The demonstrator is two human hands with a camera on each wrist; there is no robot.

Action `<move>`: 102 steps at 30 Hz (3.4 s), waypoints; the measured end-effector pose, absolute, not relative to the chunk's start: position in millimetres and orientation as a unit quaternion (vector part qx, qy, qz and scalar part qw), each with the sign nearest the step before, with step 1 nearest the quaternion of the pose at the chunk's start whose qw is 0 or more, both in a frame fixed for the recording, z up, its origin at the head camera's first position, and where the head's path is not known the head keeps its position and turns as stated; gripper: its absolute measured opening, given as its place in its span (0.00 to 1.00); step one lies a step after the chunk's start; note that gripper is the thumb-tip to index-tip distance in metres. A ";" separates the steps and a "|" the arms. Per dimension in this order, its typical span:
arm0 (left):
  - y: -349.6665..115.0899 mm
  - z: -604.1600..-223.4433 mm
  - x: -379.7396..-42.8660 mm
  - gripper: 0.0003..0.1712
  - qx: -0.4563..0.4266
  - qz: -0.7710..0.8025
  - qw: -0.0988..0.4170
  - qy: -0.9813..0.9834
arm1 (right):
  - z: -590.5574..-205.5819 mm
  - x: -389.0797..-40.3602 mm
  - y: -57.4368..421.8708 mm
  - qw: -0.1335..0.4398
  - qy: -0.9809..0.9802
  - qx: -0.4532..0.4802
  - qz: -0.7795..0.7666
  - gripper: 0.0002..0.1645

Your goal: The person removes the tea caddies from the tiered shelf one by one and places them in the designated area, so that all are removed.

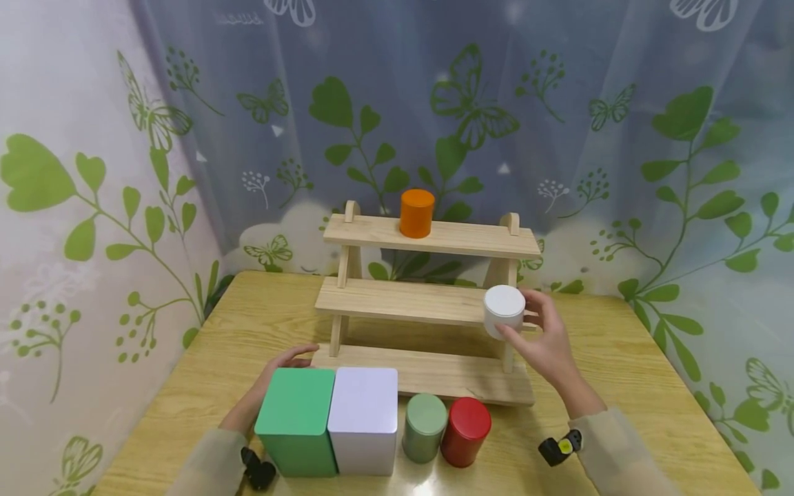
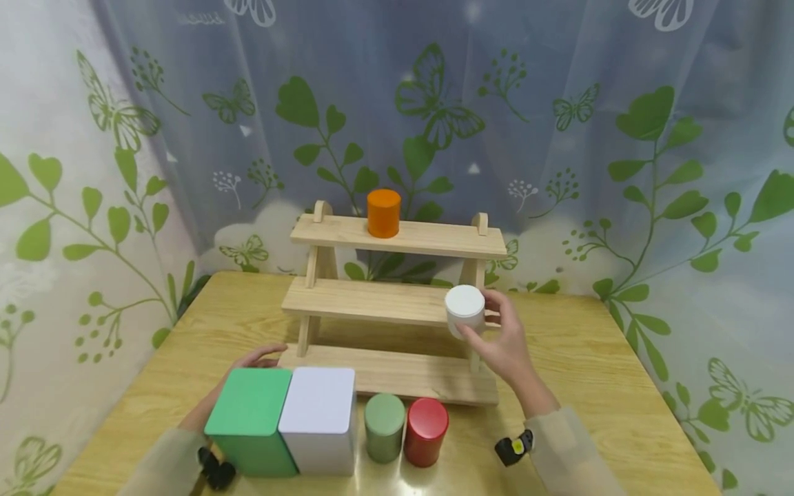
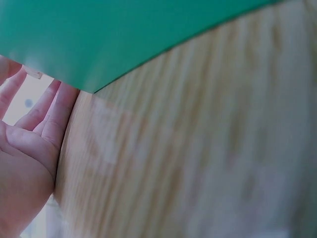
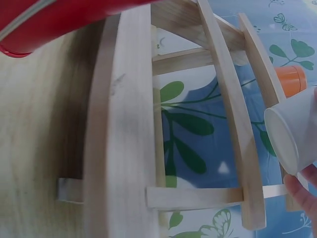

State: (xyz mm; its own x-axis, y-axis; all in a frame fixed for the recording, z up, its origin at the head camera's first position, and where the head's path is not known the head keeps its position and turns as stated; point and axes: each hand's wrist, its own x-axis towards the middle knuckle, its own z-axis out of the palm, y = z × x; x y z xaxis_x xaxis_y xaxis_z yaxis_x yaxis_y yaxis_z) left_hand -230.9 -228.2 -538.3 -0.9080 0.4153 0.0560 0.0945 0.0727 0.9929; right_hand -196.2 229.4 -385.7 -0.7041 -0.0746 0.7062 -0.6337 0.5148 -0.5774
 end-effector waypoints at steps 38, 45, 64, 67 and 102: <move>-227.6 -536.0 -229.2 0.29 0.185 0.649 0.114 0.729 | -478.4 -131.3 271.1 0.291 -0.782 0.201 0.513 0.43; -228.3 -540.4 -231.6 0.25 0.194 0.658 0.114 0.719 | -495.8 -121.2 271.7 0.279 -0.764 0.223 0.537 0.43; -230.5 -545.2 -237.8 0.27 0.260 0.652 0.079 0.708 | -518.8 -99.0 262.2 0.208 -0.801 0.194 0.527 0.41; -229.9 -546.1 -241.8 0.25 0.293 0.658 0.064 0.691 | -521.8 -98.3 261.6 0.206 -0.801 0.189 0.529 0.42; -228.9 -545.0 -234.2 0.28 0.266 0.648 0.078 0.709 | -525.3 -104.1 278.1 0.195 -0.811 0.263 0.484 0.54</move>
